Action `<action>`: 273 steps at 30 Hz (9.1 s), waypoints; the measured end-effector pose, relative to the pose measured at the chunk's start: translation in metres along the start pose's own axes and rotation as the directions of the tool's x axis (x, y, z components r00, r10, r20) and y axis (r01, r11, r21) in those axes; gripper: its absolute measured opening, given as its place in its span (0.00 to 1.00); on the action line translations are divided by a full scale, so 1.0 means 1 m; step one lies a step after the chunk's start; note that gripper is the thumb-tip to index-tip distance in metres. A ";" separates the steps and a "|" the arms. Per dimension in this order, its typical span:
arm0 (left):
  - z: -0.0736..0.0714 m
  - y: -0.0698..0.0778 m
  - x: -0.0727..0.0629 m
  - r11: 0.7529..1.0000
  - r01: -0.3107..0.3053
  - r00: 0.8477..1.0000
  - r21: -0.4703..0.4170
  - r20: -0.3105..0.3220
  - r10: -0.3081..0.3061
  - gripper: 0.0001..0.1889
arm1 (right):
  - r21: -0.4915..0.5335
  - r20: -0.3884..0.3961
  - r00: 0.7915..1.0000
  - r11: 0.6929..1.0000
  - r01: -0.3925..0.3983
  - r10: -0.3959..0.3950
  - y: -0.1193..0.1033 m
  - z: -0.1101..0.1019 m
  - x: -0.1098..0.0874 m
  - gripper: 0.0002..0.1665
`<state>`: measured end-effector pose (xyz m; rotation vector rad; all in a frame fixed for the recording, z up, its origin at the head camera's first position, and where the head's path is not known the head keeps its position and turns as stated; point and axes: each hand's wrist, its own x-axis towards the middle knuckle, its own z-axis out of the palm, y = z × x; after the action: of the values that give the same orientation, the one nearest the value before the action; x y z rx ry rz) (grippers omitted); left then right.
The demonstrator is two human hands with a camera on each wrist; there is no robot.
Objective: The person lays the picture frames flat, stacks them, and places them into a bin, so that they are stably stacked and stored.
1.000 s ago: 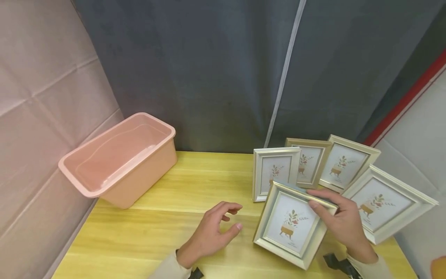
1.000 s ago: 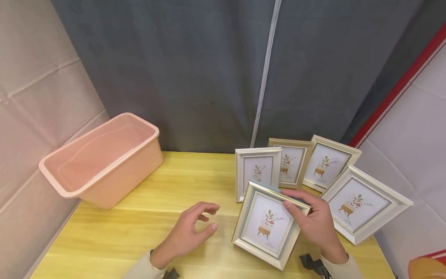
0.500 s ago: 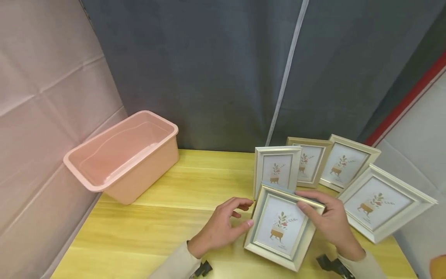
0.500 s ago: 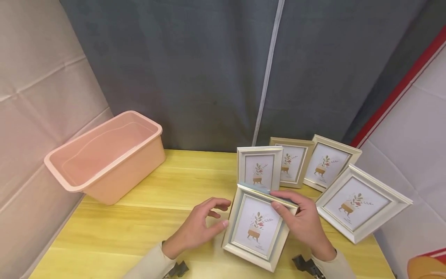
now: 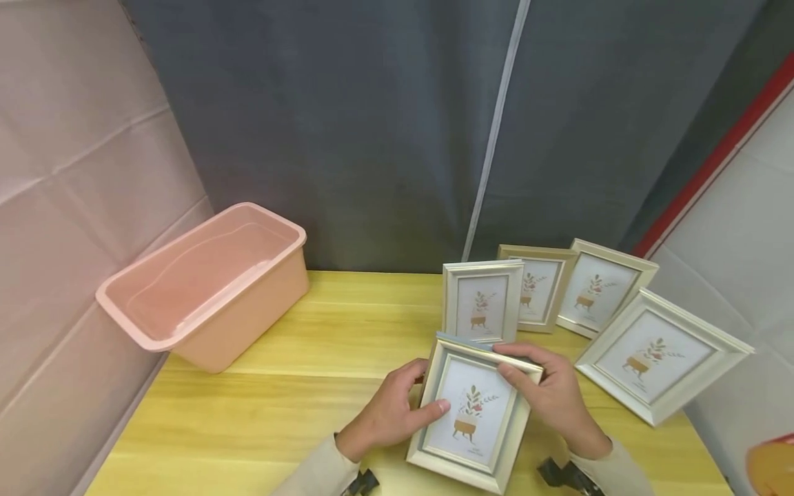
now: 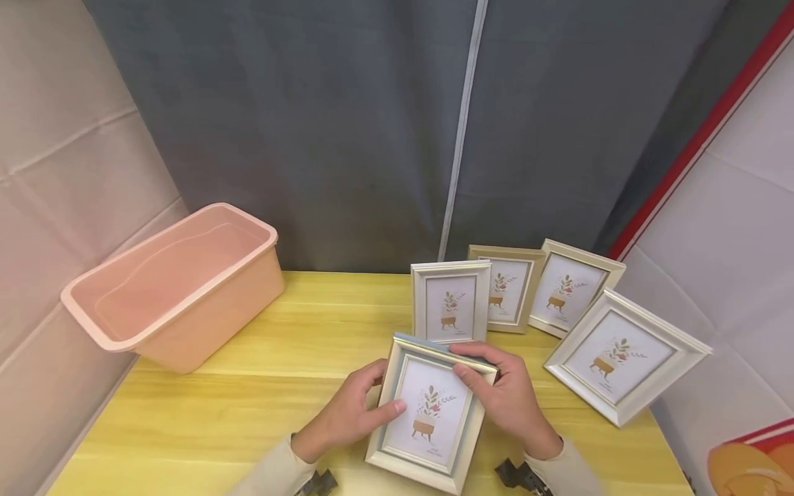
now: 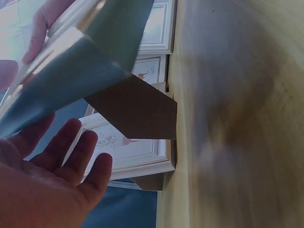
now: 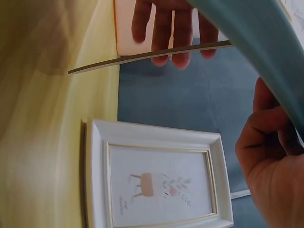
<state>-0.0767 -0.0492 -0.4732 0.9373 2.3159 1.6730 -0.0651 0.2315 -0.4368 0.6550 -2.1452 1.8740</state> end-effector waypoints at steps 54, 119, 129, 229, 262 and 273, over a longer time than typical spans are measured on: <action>-0.013 -0.016 -0.037 0.967 0.057 0.998 -0.247 -0.004 -0.060 0.34 | 0.157 -0.486 0.808 0.943 -0.295 0.334 0.017 0.005 0.006 0.17; -0.044 -0.025 -0.060 0.854 0.379 0.773 -0.357 -0.385 -0.504 0.28 | -0.025 0.102 0.939 0.945 -0.326 0.327 0.044 0.024 -0.032 0.29; -0.050 -0.037 -0.058 0.864 0.433 0.800 -0.257 -0.332 -0.499 0.28 | -0.152 0.121 0.875 0.880 -0.451 0.469 0.046 0.024 -0.032 0.33; -0.061 -0.052 -0.058 0.858 0.513 0.852 0.027 -0.141 -0.505 0.34 | -0.522 -0.120 0.993 0.850 -0.063 0.000 0.026 -0.041 0.134 0.17; -0.059 -0.052 -0.057 0.858 0.514 0.852 0.005 -0.123 -0.509 0.34 | -0.653 0.196 0.976 0.755 0.054 0.099 0.038 -0.060 0.141 0.17; -0.060 -0.051 -0.055 0.859 0.512 0.852 0.000 -0.121 -0.508 0.34 | -0.657 0.169 0.985 0.750 0.078 0.046 0.026 -0.063 0.134 0.17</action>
<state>-0.0804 -0.1380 -0.5102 0.1828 2.3827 1.4902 -0.2023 0.2704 -0.3902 0.6740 -2.6632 0.9202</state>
